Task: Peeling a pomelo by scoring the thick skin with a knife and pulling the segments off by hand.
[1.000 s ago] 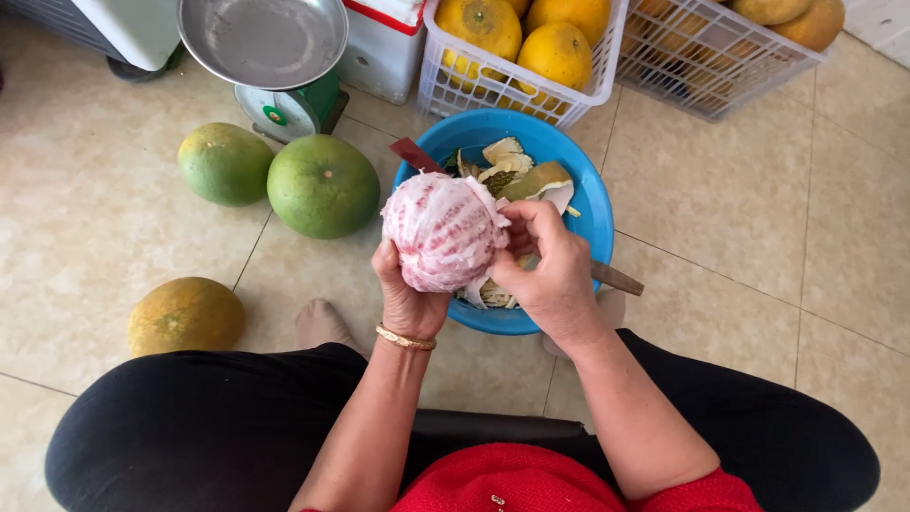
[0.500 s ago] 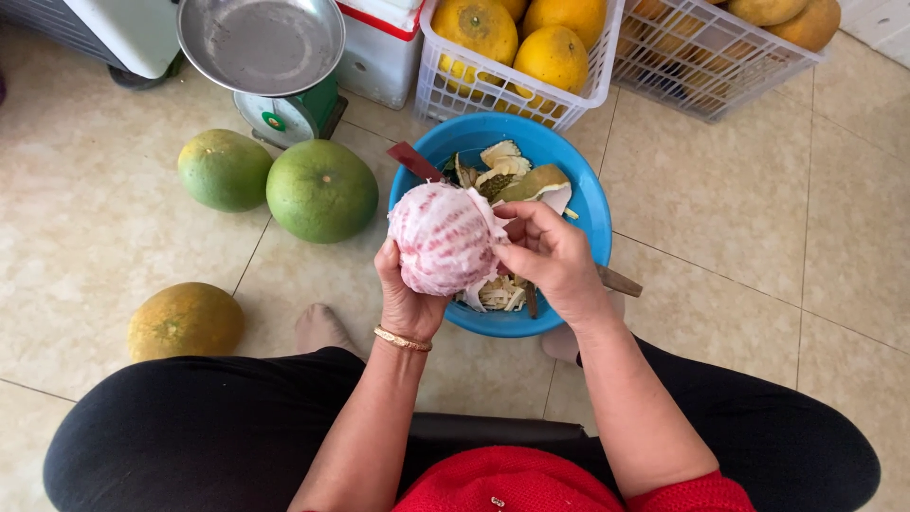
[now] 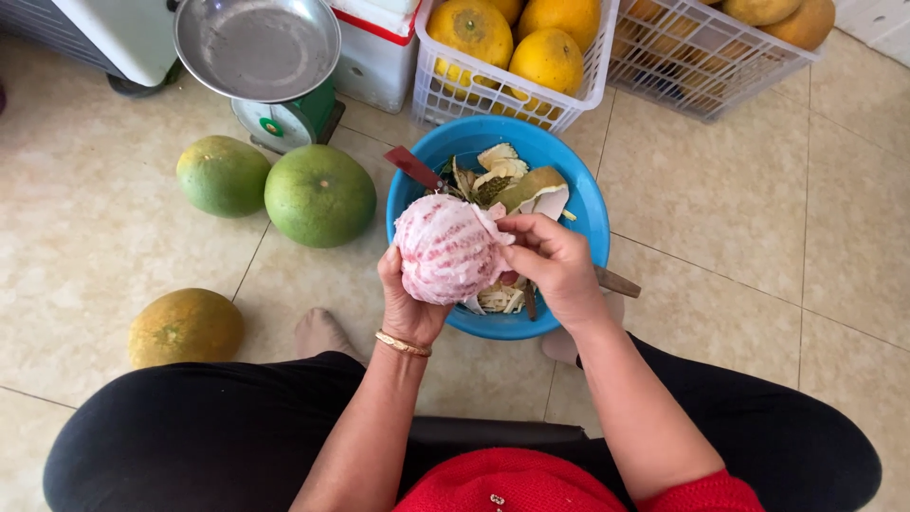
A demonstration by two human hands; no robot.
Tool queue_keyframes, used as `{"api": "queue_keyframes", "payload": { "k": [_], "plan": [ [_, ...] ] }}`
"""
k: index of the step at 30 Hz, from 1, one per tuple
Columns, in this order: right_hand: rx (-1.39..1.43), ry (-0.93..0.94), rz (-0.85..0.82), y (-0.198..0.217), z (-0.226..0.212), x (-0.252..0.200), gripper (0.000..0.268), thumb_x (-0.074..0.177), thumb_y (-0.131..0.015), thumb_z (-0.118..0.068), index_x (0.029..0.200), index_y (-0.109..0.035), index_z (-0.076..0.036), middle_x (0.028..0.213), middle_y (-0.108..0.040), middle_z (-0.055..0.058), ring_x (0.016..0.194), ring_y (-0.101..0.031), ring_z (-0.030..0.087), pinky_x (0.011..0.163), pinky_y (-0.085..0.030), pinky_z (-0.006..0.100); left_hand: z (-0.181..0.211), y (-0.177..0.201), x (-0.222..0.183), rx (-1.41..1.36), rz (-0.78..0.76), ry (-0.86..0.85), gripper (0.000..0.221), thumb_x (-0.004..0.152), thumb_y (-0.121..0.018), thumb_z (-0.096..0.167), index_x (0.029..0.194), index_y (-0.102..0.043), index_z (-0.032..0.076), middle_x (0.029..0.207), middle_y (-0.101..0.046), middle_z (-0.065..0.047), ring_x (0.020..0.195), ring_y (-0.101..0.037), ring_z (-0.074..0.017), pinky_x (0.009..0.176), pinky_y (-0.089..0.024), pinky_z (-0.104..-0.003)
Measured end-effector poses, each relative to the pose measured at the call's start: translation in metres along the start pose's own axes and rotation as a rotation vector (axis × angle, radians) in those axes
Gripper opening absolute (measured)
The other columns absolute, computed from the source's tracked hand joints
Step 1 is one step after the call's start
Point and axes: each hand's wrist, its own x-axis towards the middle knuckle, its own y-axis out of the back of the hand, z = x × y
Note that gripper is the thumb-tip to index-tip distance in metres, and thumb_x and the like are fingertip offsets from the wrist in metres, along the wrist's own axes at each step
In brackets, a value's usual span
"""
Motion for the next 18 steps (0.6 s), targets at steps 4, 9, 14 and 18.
{"api": "queue_keyframes", "payload": {
  "k": [4, 9, 14, 18],
  "plan": [
    [-0.066, 0.063, -0.039, -0.004, -0.025, -0.001, 0.036, 0.093, -0.072, -0.014, 0.125, -0.068, 0.003, 0.086, -0.07, 0.013, 0.073, -0.065, 0.013, 0.061, -0.063, 0.032, 0.002, 0.019, 0.003, 0.125, -0.076, -0.021, 0.08, 0.086, -0.063, 0.057, 0.149, -0.052, 0.008, 0.136, -0.066, -0.019, 0.119, -0.068, -0.0373, 0.103, -0.055, -0.057],
    [-0.566, 0.228, 0.01, -0.008, -0.018, -0.004, 0.022, 0.108, -0.059, -0.019, 0.096, -0.071, -0.004, 0.061, -0.063, 0.017, 0.053, -0.059, 0.023, 0.05, -0.051, 0.033, 0.007, 0.001, -0.008, 0.201, -0.142, -0.093, 0.077, 0.085, -0.068, 0.044, 0.148, -0.052, 0.003, 0.134, -0.067, -0.023, 0.119, -0.067, -0.0374, 0.101, -0.055, -0.056],
    [-0.479, 0.141, 0.064, -0.003, 0.017, 0.006, 0.032, 0.112, -0.052, -0.024, 0.085, -0.06, -0.007, 0.055, -0.054, 0.012, 0.053, -0.051, 0.017, 0.051, -0.046, 0.03, -0.003, 0.012, -0.003, 0.086, -0.11, -0.042, 0.084, 0.081, -0.067, 0.05, 0.15, -0.05, 0.005, 0.137, -0.064, -0.024, 0.12, -0.065, -0.0424, 0.102, -0.053, -0.062],
    [-0.205, -0.097, 0.175, -0.005, 0.04, 0.017, 0.025, 0.106, -0.061, -0.03, 0.09, -0.07, -0.014, 0.055, -0.059, 0.002, 0.054, -0.053, 0.008, 0.049, -0.044, 0.02, -0.002, -0.028, -0.009, -0.144, 0.018, 0.012, 0.085, 0.08, -0.069, 0.059, 0.146, -0.055, 0.008, 0.137, -0.064, -0.021, 0.12, -0.065, -0.0439, 0.101, -0.054, -0.063]
  ]
}}
